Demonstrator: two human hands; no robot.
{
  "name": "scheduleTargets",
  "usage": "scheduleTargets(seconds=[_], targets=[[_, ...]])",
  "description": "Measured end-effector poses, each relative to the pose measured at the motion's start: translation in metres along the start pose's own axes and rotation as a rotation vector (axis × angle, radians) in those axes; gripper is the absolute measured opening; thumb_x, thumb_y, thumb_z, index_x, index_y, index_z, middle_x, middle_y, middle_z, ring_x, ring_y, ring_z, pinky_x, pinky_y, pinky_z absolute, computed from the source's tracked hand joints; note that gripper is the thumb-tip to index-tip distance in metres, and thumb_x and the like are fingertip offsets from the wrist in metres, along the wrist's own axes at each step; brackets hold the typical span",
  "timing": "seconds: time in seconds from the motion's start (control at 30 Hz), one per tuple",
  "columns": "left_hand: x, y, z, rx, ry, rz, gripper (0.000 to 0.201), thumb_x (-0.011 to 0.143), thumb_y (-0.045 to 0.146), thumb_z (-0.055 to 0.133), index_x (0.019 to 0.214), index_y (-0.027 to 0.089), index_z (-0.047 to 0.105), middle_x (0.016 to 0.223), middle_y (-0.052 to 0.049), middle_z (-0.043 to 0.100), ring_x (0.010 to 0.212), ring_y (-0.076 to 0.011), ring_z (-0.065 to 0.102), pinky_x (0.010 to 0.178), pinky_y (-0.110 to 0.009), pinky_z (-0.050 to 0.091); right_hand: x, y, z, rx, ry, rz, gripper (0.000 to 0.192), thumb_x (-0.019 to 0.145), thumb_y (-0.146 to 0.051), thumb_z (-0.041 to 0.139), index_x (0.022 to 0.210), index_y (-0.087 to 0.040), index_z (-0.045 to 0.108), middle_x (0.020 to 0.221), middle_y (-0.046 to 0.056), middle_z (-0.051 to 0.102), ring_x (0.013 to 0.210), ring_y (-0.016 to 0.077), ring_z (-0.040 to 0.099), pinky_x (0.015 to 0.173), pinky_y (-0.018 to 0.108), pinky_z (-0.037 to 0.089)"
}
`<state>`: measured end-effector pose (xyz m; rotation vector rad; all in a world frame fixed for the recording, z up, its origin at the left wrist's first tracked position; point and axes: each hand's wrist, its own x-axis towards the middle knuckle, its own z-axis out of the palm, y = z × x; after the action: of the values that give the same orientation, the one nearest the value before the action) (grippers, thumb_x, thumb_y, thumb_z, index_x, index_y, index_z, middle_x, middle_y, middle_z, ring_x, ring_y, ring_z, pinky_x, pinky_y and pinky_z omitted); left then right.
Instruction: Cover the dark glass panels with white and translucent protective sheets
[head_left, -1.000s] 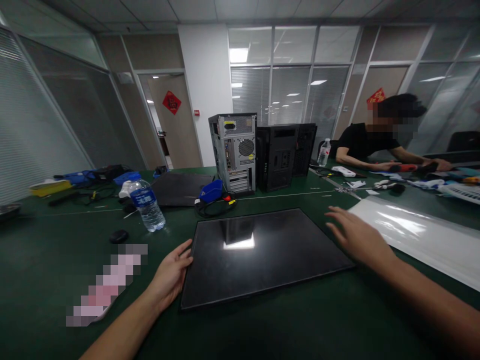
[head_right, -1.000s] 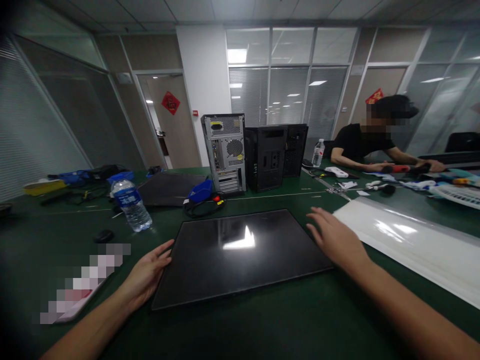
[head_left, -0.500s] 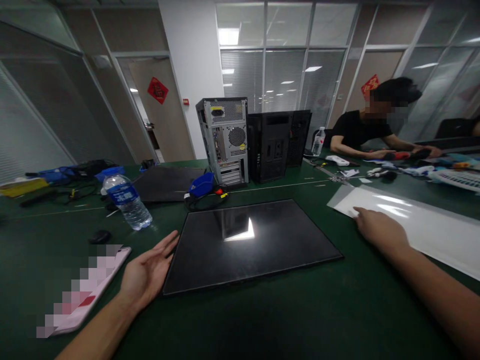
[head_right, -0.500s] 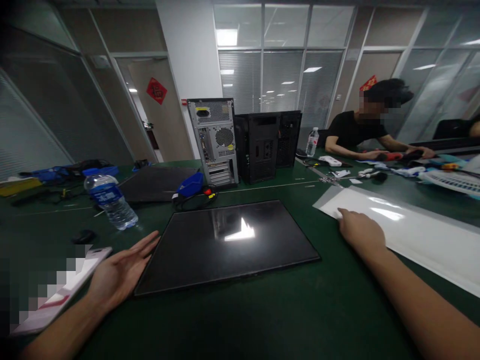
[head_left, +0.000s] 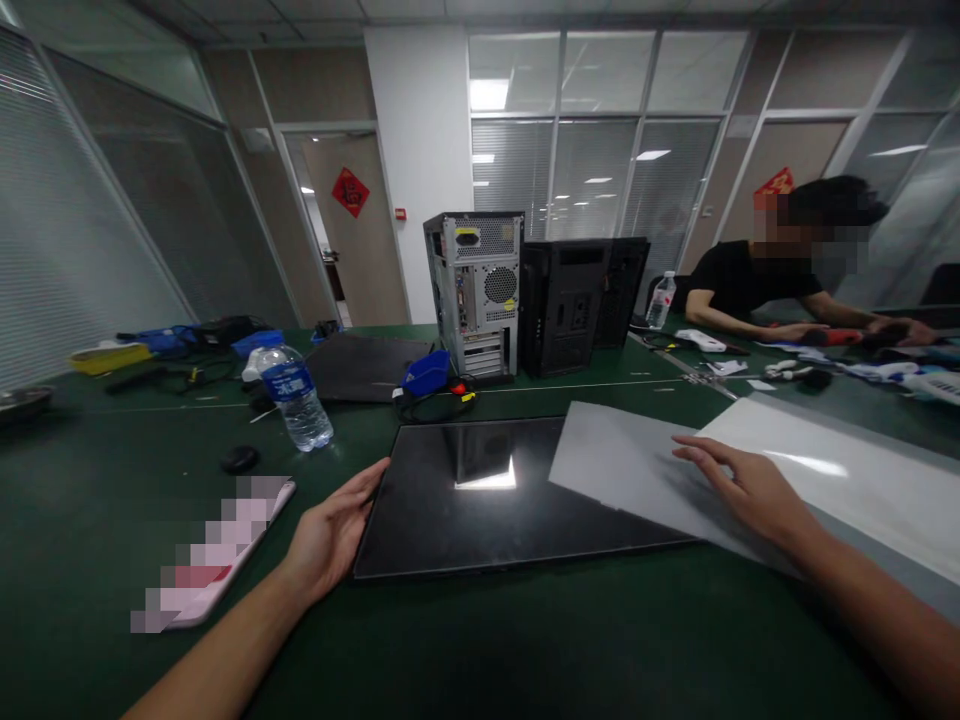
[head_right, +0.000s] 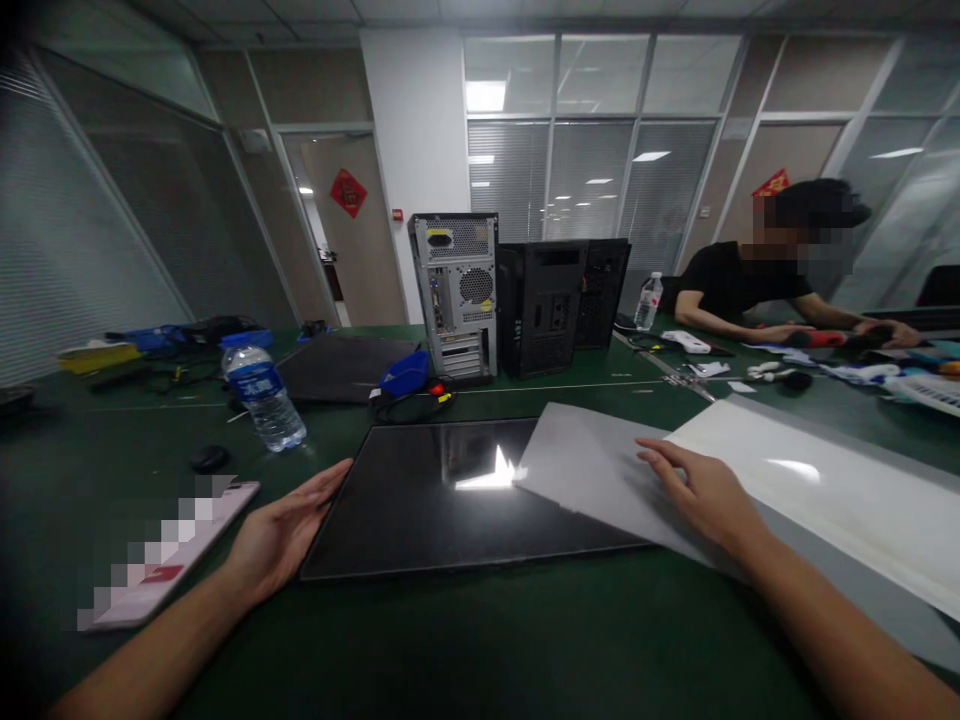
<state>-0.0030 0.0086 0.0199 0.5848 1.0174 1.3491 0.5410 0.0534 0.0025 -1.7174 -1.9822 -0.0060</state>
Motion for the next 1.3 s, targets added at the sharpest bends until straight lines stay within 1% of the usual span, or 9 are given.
scheduleTargets(seconds=[0.1, 0.17, 0.27, 0.37, 0.53, 0.77, 0.87, 1.0, 1.3], targets=[[0.000, 0.001, -0.002, -0.025, -0.002, -0.005, 0.064, 0.081, 0.012, 0.056, 0.145, 0.010, 0.054, 0.140, -0.016, 0.066, 0.128, -0.0309, 0.063, 0.107, -0.044, 0.054, 0.000, 0.005, 0.003, -0.210, -0.041, 0.043, 0.057, 0.100, -0.058, 0.039, 0.116, -0.019, 0.076, 0.115, 0.017, 0.074, 0.098, 0.0344, 0.071, 0.079, 0.047, 0.056], [0.001, 0.000, -0.003, -0.035, -0.006, -0.009, 0.064, 0.081, 0.010, 0.056, 0.145, 0.009, 0.054, 0.141, -0.016, 0.065, 0.127, -0.0310, 0.063, 0.104, -0.042, 0.056, -0.001, 0.005, 0.006, -0.175, -0.135, 0.005, 0.057, 0.100, -0.059, 0.040, 0.116, -0.018, 0.076, 0.118, 0.016, 0.073, 0.102, 0.0332, 0.070, 0.086, 0.049, 0.056], [0.001, 0.000, -0.005, -0.035, -0.027, -0.014, 0.062, 0.081, 0.009, 0.057, 0.143, 0.009, 0.056, 0.142, -0.017, 0.064, 0.126, -0.0315, 0.064, 0.101, -0.041, 0.057, -0.002, -0.001, 0.010, 0.005, -0.228, -0.060, 0.058, 0.100, -0.060, 0.039, 0.133, -0.023, 0.068, 0.136, 0.009, 0.066, 0.121, 0.0304, 0.064, 0.104, 0.050, 0.051], [0.002, 0.000, -0.008, -0.038, -0.044, -0.011, 0.060, 0.082, 0.009, 0.057, 0.141, 0.010, 0.057, 0.142, -0.016, 0.064, 0.125, -0.0315, 0.064, 0.099, -0.042, 0.059, -0.001, -0.003, 0.013, 0.012, -0.177, -0.093, 0.059, 0.101, -0.060, 0.038, 0.140, -0.025, 0.062, 0.144, 0.006, 0.060, 0.130, 0.0302, 0.057, 0.112, 0.052, 0.044], [0.003, -0.001, -0.012, -0.037, -0.065, -0.020, 0.059, 0.082, 0.009, 0.058, 0.141, 0.013, 0.058, 0.144, -0.015, 0.062, 0.124, -0.0322, 0.065, 0.098, -0.044, 0.059, 0.000, 0.003, 0.013, -0.203, -0.181, -0.050, 0.058, 0.099, -0.058, 0.040, 0.128, -0.018, 0.071, 0.129, 0.012, 0.069, 0.117, 0.0354, 0.064, 0.102, 0.058, 0.050], [0.004, 0.000, -0.012, -0.037, -0.093, -0.028, 0.058, 0.080, 0.009, 0.060, 0.137, 0.014, 0.061, 0.146, -0.014, 0.061, 0.123, -0.0316, 0.065, 0.101, -0.045, 0.057, -0.003, -0.006, 0.015, 0.018, -0.263, -0.173, 0.058, 0.100, -0.060, 0.042, 0.146, -0.028, 0.057, 0.151, 0.004, 0.053, 0.135, 0.0291, 0.053, 0.114, 0.051, 0.044], [0.003, -0.001, -0.011, 0.009, -0.121, -0.019, 0.055, 0.077, 0.010, 0.064, 0.132, 0.014, 0.065, 0.146, -0.015, 0.061, 0.117, -0.0309, 0.068, 0.096, -0.043, 0.059, -0.001, -0.004, 0.015, -0.129, -0.204, -0.140, 0.059, 0.100, -0.061, 0.040, 0.137, -0.022, 0.065, 0.141, 0.009, 0.062, 0.127, 0.0319, 0.059, 0.110, 0.055, 0.046], [0.001, -0.002, -0.012, 0.086, -0.165, 0.004, 0.054, 0.075, 0.011, 0.069, 0.129, 0.014, 0.068, 0.144, -0.015, 0.062, 0.108, -0.0284, 0.071, 0.089, -0.039, 0.061, 0.000, 0.002, 0.016, -0.196, -0.248, -0.130, 0.060, 0.099, -0.063, 0.041, 0.132, -0.021, 0.069, 0.133, 0.009, 0.067, 0.120, 0.0317, 0.062, 0.105, 0.055, 0.050], [0.006, -0.007, -0.014, 0.152, -0.161, -0.022, 0.057, 0.077, 0.008, 0.075, 0.132, 0.018, 0.064, 0.147, -0.014, 0.059, 0.118, -0.0289, 0.068, 0.096, -0.039, 0.058, -0.007, -0.014, 0.021, 0.000, -0.394, -0.302, 0.058, 0.100, -0.059, 0.047, 0.150, -0.031, 0.053, 0.158, 0.002, 0.045, 0.147, 0.0290, 0.038, 0.123, 0.056, 0.030]])
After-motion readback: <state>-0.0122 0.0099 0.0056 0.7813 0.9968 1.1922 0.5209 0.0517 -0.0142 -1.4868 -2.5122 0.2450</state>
